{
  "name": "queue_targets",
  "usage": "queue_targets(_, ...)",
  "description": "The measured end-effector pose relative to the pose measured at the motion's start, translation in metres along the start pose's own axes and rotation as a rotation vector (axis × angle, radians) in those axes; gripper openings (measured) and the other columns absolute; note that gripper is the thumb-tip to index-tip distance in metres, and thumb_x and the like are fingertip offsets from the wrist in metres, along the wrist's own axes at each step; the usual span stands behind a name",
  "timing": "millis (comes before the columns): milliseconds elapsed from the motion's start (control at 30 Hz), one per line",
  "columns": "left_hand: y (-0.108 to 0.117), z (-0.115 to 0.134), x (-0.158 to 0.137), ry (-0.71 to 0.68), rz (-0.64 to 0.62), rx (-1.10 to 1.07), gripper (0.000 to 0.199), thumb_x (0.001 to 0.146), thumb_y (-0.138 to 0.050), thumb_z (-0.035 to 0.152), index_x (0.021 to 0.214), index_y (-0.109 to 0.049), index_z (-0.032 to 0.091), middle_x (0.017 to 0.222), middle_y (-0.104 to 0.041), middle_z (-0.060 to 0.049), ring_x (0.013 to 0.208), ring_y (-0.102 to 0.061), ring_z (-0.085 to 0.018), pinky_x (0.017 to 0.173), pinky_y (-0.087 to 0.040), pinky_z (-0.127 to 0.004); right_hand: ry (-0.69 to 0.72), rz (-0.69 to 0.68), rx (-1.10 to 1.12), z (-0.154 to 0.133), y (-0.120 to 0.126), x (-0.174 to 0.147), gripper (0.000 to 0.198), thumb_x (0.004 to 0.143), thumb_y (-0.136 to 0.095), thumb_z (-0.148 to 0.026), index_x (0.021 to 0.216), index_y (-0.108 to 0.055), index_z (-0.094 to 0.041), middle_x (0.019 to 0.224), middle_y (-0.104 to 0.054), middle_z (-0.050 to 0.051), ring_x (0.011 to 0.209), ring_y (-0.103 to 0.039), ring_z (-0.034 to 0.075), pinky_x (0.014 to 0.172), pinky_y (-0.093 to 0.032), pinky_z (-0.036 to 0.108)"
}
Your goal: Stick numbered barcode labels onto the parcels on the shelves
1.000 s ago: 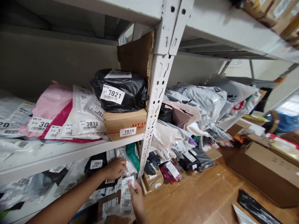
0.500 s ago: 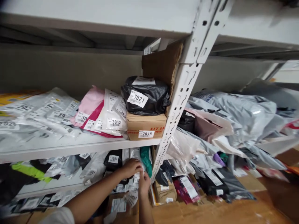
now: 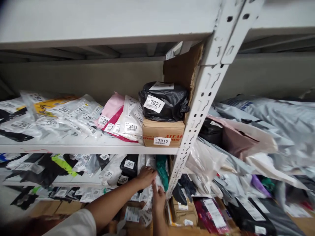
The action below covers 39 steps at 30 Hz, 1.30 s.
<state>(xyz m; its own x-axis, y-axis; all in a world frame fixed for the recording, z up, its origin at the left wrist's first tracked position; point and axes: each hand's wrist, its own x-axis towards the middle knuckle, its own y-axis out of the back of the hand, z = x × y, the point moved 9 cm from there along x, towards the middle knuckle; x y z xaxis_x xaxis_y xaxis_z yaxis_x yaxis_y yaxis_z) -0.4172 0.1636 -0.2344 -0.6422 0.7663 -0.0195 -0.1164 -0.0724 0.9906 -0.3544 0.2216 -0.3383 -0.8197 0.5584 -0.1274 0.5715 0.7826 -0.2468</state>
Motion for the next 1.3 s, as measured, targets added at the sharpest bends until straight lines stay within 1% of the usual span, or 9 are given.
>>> queue_targets(133,0.004,0.000,-0.008,0.004,0.029,0.022,0.019,0.088,-0.051,0.024,0.102,-0.057,0.012,0.101,-0.062,-0.009,0.106,-0.053,-0.024,0.095,-0.038,-0.045,-0.126,-0.017,0.024,0.004,0.001,-0.017,0.048,0.043,-0.076,-0.061,0.056,-0.057,-0.019,0.050,-0.054,-0.003,0.049,-0.047,0.014,0.050,-0.038,0.026)
queue_targets(267,0.011,-0.001,-0.008,0.052,0.057,-0.009,0.027,0.081,-0.056,0.012,0.107,-0.053,0.016,0.103,-0.061,-0.009,0.102,-0.055,-0.025,0.091,-0.041,-0.042,-0.200,0.055,-0.008,0.017,0.027,-0.036,0.055,0.043,-0.077,-0.060,0.041,-0.037,-0.023,0.039,-0.038,-0.006,0.043,-0.034,0.010,0.045,-0.033,0.027)
queue_targets(367,0.032,-0.002,0.003,0.098,0.113,-0.040,0.051,0.070,-0.062,0.006,0.118,-0.046,0.017,0.126,-0.047,-0.016,0.108,-0.051,-0.028,0.089,-0.042,-0.043,-0.204,-0.040,0.099,0.015,0.033,-0.042,0.046,0.053,-0.076,-0.055,0.051,-0.047,-0.020,0.047,-0.050,-0.004,0.046,-0.043,0.011,0.049,-0.038,0.025)
queue_targets(433,0.048,0.002,0.016,0.027,0.127,-0.067,0.051,0.069,-0.060,0.004,0.117,-0.048,0.019,0.130,-0.044,-0.015,0.115,-0.046,-0.028,0.097,-0.036,-0.045,-0.162,-0.096,0.181,0.001,0.033,-0.038,0.037,0.059,-0.076,-0.050,0.066,-0.056,-0.019,0.059,-0.061,-0.002,0.055,-0.054,0.014,0.057,-0.044,0.026)
queue_targets(567,0.051,0.012,0.033,-0.271,-0.046,-0.148,0.017,0.068,-0.065,0.004,0.073,-0.061,0.020,0.085,-0.063,-0.001,0.099,-0.055,-0.020,0.101,-0.034,-0.037,-0.054,-0.145,0.257,-0.039,0.021,-0.015,0.038,0.063,-0.075,-0.044,0.088,-0.061,-0.018,0.075,-0.070,0.002,0.069,-0.063,0.018,0.070,-0.048,0.029)
queue_targets(667,0.038,0.002,0.031,-0.337,-0.123,-0.223,0.010,0.069,-0.071,0.016,0.071,-0.061,0.017,0.076,-0.062,0.000,0.087,-0.057,-0.018,0.091,-0.042,-0.038,0.029,-0.076,0.176,-0.055,0.011,0.007,0.044,0.065,-0.067,-0.056,0.086,-0.062,-0.018,0.076,-0.071,0.004,0.069,-0.063,0.019,0.069,-0.048,0.030)
queue_targets(867,0.026,-0.031,0.037,-0.121,-0.046,-0.358,0.028,0.094,-0.040,0.034,0.096,-0.058,0.012,0.085,-0.062,-0.004,0.078,-0.060,-0.016,0.070,-0.050,-0.032,0.115,0.054,-0.007,-0.058,-0.011,0.035,0.057,0.052,-0.062,-0.073,0.063,-0.062,-0.017,0.054,-0.063,0.002,0.054,-0.056,0.017,0.057,-0.044,0.028)
queue_targets(1100,0.026,-0.026,0.041,-0.039,-0.073,-0.277,0.023,0.091,-0.049,0.034,0.095,-0.060,0.014,0.088,-0.062,-0.003,0.081,-0.060,-0.016,0.076,-0.049,-0.035,0.101,0.269,-0.202,-0.056,-0.005,0.044,0.053,0.060,-0.061,-0.067,0.041,-0.043,-0.022,0.037,-0.042,-0.004,0.044,-0.035,0.012,0.047,-0.031,0.027)
queue_targets(1300,0.021,-0.018,0.043,0.073,-0.061,-0.101,0.024,0.089,-0.052,0.030,0.106,-0.057,0.014,0.104,-0.061,-0.007,0.092,-0.059,-0.020,0.083,-0.050,-0.042,0.043,0.179,-0.263,-0.045,-0.003,0.048,0.044,0.057,-0.069,-0.059,0.046,-0.053,-0.020,0.040,-0.047,-0.003,0.046,-0.041,0.014,0.048,-0.034,0.027)
